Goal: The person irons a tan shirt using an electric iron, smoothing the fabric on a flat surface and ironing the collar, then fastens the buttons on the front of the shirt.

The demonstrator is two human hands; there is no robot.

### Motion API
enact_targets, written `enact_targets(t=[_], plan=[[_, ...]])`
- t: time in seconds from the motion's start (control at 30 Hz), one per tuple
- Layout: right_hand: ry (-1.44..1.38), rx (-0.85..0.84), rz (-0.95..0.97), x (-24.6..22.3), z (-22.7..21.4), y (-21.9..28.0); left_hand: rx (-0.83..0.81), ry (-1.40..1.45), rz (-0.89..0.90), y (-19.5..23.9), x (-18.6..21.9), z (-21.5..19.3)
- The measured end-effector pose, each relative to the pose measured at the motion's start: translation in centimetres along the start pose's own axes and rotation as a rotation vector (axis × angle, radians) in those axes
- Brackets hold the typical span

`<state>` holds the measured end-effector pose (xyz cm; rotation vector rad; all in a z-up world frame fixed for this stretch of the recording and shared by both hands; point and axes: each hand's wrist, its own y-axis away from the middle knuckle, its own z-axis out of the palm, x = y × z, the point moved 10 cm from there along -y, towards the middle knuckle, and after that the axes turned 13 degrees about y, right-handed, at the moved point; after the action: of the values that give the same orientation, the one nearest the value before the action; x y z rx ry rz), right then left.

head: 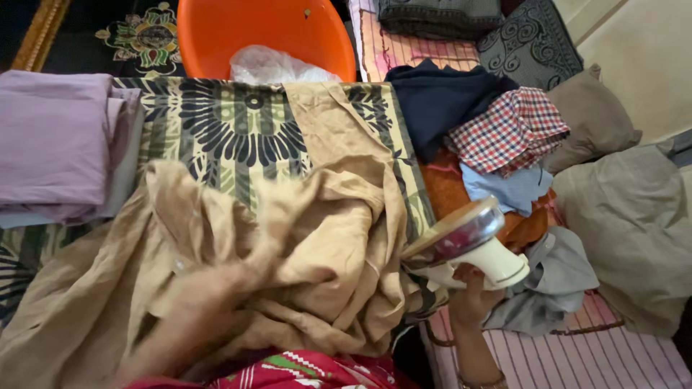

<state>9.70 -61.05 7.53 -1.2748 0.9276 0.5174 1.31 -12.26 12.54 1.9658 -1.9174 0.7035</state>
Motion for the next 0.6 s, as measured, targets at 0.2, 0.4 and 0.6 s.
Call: enact_targets(t=[0.2,0.4,0.6], plan=[[0.129,-0.011,0.347,3.1,-3.0,2.4,-0.150,0.209,0.489,5.6,8.1,2.9],[0.373,-0.152,0.301,1.0,-3.2,2.3,-0.247,0.179,0.506,7.0,7.6,4.7],[-0.264,-0.073,0.389,2.6,-1.6,2.8,-0.089,0.152,0.496,7.1,6.2,4.5]])
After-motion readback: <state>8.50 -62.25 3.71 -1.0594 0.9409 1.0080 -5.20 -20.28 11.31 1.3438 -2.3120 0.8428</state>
